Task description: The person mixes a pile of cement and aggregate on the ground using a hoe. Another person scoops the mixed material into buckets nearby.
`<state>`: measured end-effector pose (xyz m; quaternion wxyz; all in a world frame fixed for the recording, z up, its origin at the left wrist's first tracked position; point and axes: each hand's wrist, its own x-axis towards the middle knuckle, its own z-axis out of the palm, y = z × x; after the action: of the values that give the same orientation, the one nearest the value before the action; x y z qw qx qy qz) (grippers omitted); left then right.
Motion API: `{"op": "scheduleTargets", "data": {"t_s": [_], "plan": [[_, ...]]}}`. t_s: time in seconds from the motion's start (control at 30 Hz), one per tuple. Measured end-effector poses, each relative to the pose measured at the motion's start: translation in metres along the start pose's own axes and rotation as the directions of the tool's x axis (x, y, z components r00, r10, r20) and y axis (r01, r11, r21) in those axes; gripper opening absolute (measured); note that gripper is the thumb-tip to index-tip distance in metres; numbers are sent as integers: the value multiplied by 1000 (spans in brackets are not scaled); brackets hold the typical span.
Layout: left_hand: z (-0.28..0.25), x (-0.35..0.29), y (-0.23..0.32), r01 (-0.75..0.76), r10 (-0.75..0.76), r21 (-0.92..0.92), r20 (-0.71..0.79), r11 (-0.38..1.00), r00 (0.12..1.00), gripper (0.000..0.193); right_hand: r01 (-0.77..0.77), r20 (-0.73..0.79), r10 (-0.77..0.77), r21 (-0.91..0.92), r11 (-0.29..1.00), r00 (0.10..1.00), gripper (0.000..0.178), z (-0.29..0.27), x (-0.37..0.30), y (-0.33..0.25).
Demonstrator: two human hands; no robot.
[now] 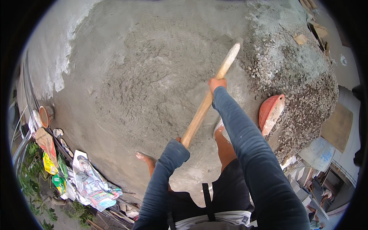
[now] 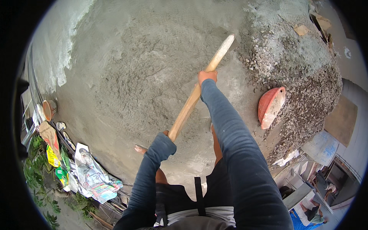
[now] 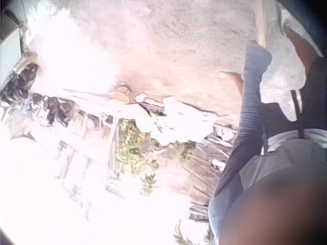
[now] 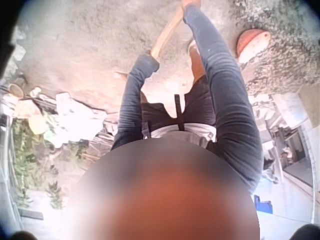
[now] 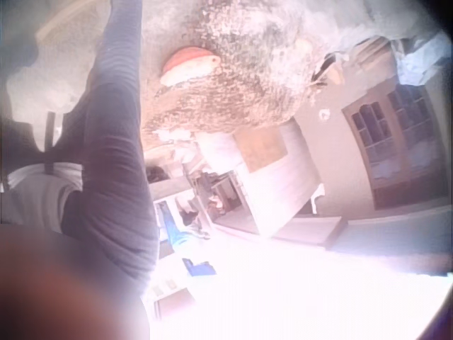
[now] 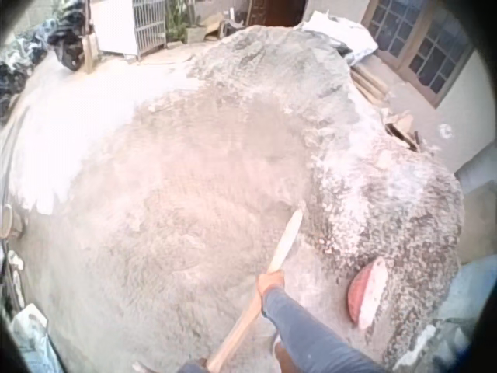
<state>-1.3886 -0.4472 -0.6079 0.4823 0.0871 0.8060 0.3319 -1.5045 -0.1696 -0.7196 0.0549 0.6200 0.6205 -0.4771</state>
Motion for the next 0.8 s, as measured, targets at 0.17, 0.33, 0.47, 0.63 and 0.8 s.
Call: {"op": "scheduleTargets", "data": {"t_s": [0.17,0.33,0.47,0.63,0.8], "plan": [[-30,-116,-93,-59,61,18,-138,998,989,29,-172,191,143,142,975,971,54,42,-140,60],[-18,-216,-133,166,-169,57,65,985,983,27,-328,337,258,168,930,905,53,17,-241,122],[47,-182,-120,22,-21,-20,83,1000,996,28,-194,269,134,213,958,954,58,-40,-224,122],[106,-17,10,-17,46,-249,110,968,993,29,98,55,-108,158,983,993,47,-108,-27,28],[94,61,93,-126,154,-226,111,966,982,32,84,12,-83,-92,992,996,55,-120,96,-15]]}}
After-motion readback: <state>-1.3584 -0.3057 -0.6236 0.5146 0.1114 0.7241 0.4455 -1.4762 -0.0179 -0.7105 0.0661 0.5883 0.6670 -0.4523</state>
